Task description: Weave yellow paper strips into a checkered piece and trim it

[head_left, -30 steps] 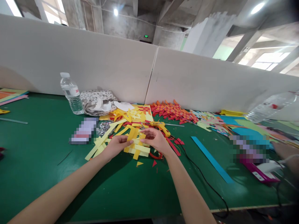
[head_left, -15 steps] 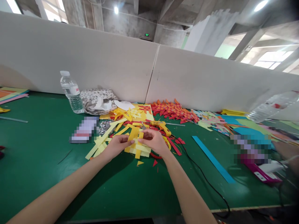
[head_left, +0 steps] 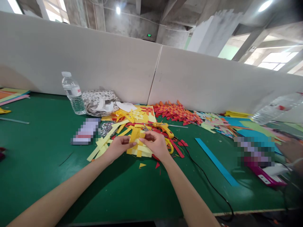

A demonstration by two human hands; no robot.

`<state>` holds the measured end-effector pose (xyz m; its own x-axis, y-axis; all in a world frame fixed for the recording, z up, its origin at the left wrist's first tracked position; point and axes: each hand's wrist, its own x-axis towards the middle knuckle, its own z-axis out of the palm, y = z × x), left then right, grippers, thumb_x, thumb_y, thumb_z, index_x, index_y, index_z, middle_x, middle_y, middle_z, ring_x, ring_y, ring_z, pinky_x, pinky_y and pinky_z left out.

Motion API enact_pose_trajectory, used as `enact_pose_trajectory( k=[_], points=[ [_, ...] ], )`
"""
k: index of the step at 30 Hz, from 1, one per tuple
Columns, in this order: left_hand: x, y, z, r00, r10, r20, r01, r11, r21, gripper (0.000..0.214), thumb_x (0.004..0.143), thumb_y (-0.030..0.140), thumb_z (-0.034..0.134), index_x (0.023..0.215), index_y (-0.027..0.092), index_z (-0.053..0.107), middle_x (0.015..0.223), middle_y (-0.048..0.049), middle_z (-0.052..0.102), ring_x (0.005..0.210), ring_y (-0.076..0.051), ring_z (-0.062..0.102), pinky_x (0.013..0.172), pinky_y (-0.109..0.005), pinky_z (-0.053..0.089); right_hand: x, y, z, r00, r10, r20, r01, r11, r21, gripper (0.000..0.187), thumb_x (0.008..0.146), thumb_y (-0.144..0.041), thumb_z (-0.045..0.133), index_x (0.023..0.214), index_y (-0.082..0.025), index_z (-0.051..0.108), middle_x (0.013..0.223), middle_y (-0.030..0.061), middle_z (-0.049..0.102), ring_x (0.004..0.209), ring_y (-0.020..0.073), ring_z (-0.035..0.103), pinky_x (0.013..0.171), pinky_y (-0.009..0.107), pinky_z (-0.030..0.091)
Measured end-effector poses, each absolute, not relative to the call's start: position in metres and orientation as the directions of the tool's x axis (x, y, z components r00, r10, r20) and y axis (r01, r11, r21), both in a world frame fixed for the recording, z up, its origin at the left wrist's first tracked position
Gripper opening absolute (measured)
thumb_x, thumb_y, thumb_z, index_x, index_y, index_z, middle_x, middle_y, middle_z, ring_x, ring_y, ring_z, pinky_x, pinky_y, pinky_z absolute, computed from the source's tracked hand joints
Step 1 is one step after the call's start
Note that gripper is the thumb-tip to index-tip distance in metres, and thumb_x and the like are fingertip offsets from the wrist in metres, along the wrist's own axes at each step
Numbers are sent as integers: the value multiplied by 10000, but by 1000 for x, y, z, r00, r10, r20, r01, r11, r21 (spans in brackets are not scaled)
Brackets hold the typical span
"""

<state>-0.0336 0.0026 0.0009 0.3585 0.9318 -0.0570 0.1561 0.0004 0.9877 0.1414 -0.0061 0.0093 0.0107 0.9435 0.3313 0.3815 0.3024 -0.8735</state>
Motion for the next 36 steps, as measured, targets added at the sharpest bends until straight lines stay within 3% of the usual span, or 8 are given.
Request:
enact_pose_trajectory(
  k=[6,16,25,33,36],
  points=[
    [-33,2,1,388,920,-63,87,31,996,293,621,439,661,683,159,601,571,46,504,465,-65,367,430,-189,220,143,-7,11,-89,961,261,388,275,-880,181,657,-327,659,749,-175,627,760,42,683,703,190,642,664,303,532],
    [-33,6,-9,383,922,-46,61,24,998,270,599,397,686,647,163,560,585,58,496,514,-77,419,477,-190,257,144,-7,14,-23,962,273,494,249,-833,220,646,-366,667,715,-157,652,673,43,664,603,168,600,545,259,478],
    [-31,3,-5,412,910,-44,17,41,999,254,611,389,689,629,167,567,572,59,502,522,-77,434,490,-187,286,137,-10,15,20,958,287,468,245,-849,200,627,-337,668,697,-150,668,641,33,646,545,133,541,528,248,446],
    [-31,5,-10,361,932,20,95,-59,994,453,603,411,693,506,183,313,523,88,171,446,-53,173,430,-215,106,138,-8,14,92,952,291,411,230,-882,209,619,-356,673,672,-155,661,636,38,645,564,150,564,535,257,451],
    [-31,5,-9,369,929,21,90,-58,994,427,595,413,695,506,180,349,501,91,213,435,-50,203,424,-208,127,139,-8,14,106,945,309,418,240,-876,207,624,-357,666,671,-155,663,631,31,634,551,138,550,522,249,443]
  ],
)
